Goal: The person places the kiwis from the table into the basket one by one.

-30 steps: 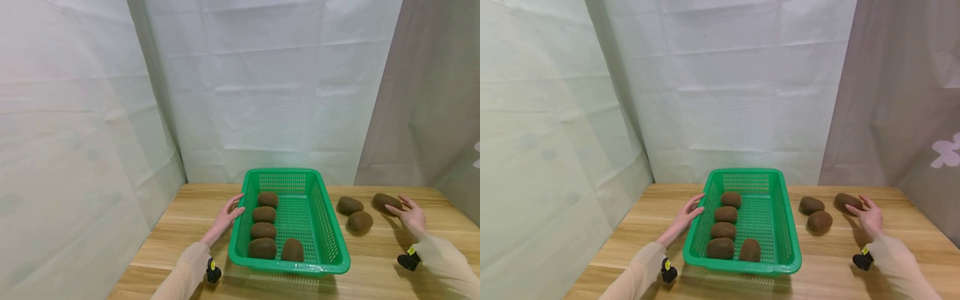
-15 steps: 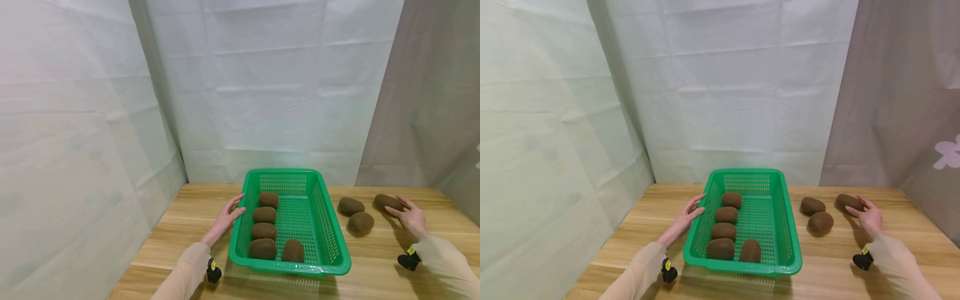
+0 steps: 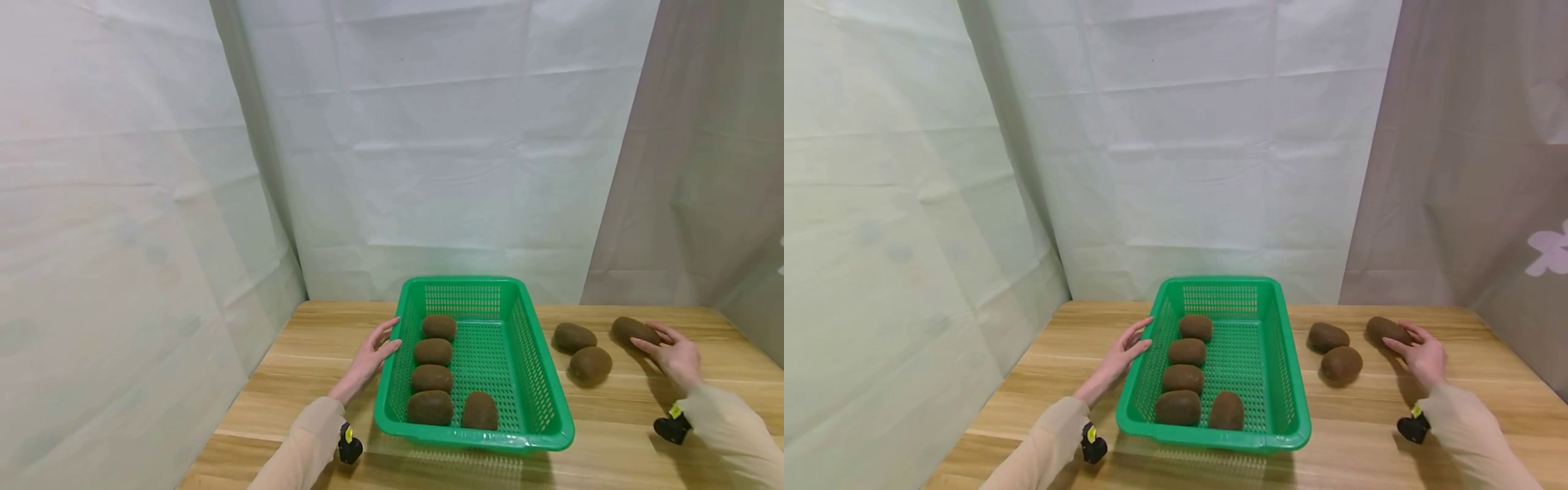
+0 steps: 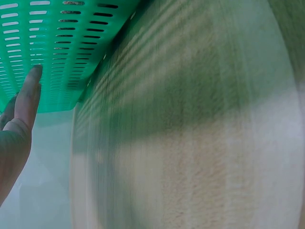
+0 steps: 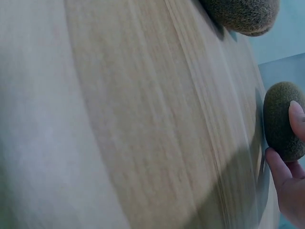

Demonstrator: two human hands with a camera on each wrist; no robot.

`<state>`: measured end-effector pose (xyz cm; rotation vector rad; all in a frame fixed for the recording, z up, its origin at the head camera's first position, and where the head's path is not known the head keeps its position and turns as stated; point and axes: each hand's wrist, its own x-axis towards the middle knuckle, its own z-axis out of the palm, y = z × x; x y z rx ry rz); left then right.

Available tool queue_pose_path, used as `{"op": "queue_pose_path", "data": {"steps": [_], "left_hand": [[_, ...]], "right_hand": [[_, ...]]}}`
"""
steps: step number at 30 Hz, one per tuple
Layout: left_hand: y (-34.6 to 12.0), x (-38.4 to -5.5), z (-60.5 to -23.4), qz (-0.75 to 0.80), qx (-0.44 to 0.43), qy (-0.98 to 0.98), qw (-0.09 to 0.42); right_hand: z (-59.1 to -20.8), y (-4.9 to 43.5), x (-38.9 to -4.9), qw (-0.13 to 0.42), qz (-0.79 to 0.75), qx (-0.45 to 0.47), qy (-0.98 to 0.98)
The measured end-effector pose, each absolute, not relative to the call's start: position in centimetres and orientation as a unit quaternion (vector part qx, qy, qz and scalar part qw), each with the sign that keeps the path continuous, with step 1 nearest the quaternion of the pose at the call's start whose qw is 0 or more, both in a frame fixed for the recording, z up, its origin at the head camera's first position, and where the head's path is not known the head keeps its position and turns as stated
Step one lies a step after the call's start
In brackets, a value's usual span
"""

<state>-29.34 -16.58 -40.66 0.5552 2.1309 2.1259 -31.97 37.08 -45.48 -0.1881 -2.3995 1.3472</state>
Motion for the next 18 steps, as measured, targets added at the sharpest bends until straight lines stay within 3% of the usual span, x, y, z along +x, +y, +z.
{"op": "queue_pose_path", "data": {"steps": [8, 18], "left_hand": [[-16.7, -29.4, -40.6, 0.696, 0.181, 0.693, 0.045], [-16.7, -29.3, -40.5, 0.692, 0.183, 0.697, 0.042]], "right_hand": [[-44.1, 37.1, -32.1, 0.148, 0.492, -0.052, -0.856], [-42.1, 36.0, -31.8, 0.146, 0.508, 0.028, -0.848]]}}
